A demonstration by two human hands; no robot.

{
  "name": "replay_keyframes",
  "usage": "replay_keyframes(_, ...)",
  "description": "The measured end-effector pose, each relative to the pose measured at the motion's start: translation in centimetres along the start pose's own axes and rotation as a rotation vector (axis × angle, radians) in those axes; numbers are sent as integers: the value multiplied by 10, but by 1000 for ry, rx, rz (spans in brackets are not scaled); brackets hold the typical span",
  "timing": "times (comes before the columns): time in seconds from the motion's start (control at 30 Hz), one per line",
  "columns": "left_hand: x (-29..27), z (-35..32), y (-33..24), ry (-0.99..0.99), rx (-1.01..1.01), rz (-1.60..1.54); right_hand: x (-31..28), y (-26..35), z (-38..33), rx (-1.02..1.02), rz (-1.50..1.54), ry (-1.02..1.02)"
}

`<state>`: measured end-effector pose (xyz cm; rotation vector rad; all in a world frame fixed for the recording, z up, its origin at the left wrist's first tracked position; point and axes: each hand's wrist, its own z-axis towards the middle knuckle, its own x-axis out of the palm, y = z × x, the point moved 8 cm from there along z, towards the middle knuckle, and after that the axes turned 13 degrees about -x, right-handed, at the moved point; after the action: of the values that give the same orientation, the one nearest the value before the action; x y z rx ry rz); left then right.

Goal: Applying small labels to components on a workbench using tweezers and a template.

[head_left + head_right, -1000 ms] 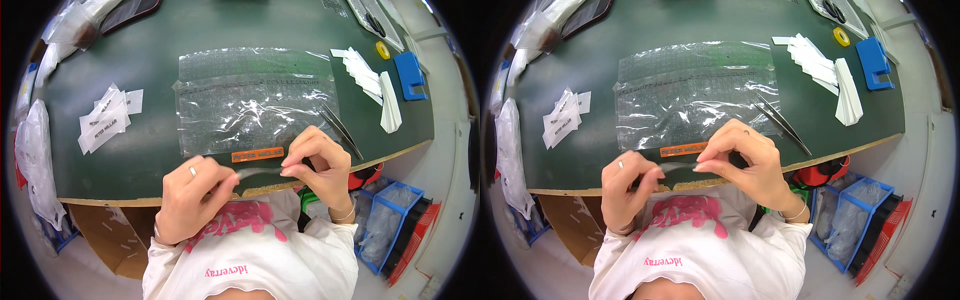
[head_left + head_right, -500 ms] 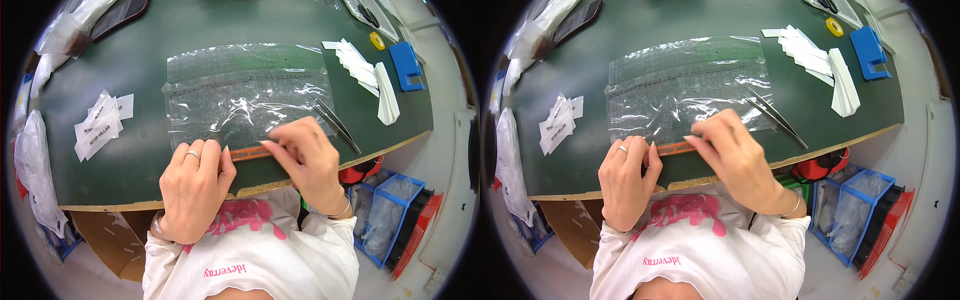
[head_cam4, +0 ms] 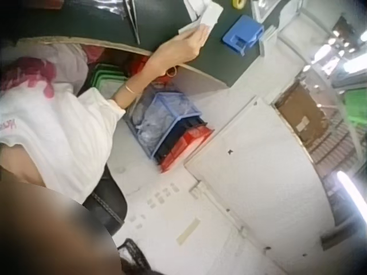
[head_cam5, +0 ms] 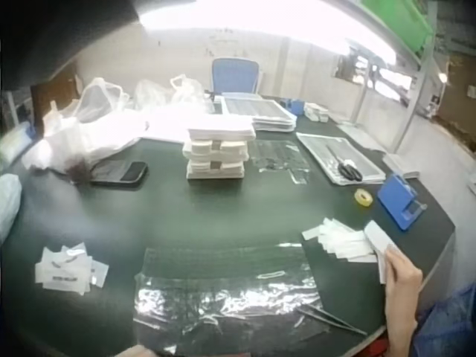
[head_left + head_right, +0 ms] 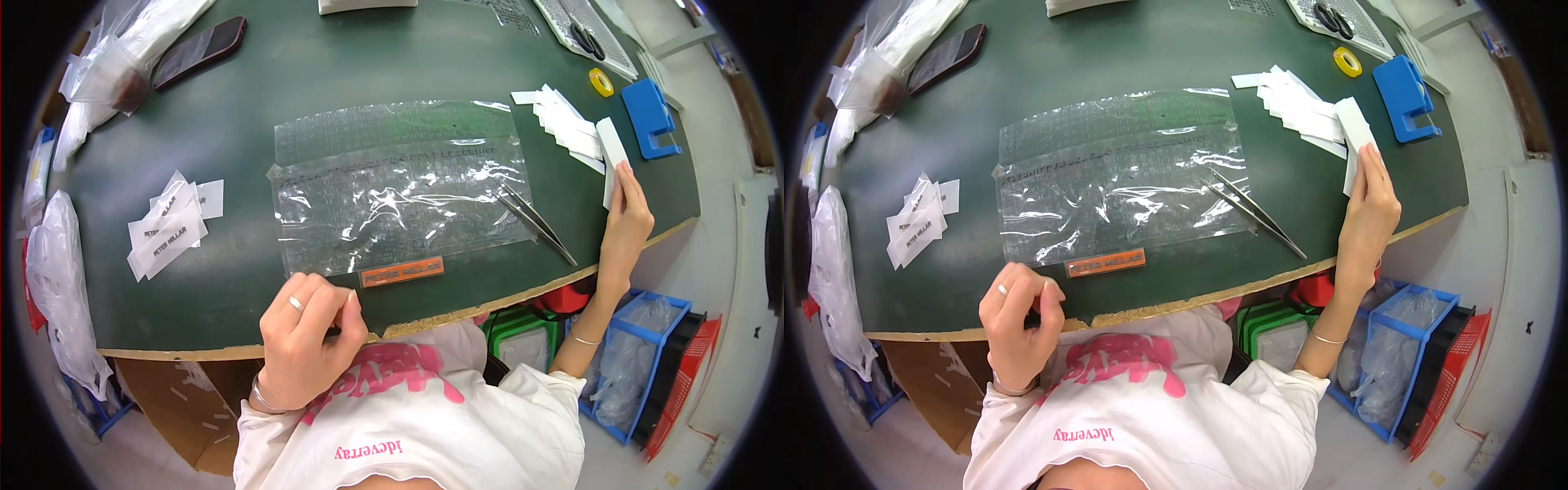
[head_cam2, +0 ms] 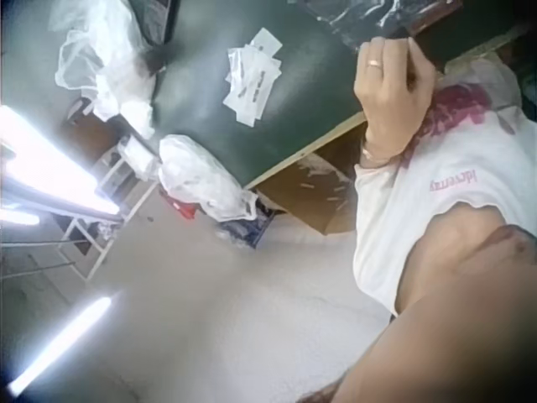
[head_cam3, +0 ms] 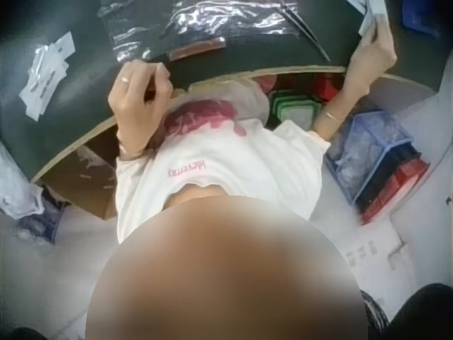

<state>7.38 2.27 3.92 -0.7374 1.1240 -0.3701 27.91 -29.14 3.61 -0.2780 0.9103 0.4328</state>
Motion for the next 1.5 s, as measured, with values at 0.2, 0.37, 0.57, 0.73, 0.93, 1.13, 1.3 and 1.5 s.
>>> replay_keyframes(0.2,-6,-11,-9,130,66,-428,-12,-5,2,89,115,-27)
replay_keyframes(0.37,11,-18,-16,461,106,-775,-31,4,15,85,181,-145)
replay_keyframes(0.57,49,-22,-27,809,-99,-1215,-82,104,9,-288,780,-484)
replay_keyframes(0.73,51,-24,-29,855,-135,-1235,-84,202,2,-786,1392,-6)
replay_keyframes(0.93,41,-25,-46,566,111,-1065,-74,183,7,-190,987,-261)
replay_keyframes(1.13,41,-28,-45,460,161,-994,-78,198,-10,-460,640,-246)
replay_keyframes(1.3,39,-26,-40,447,126,-902,-75,197,-20,-427,613,-266)
replay_keyframes(1.5,32,-23,-46,356,150,-764,-67,192,-25,-400,732,-321)
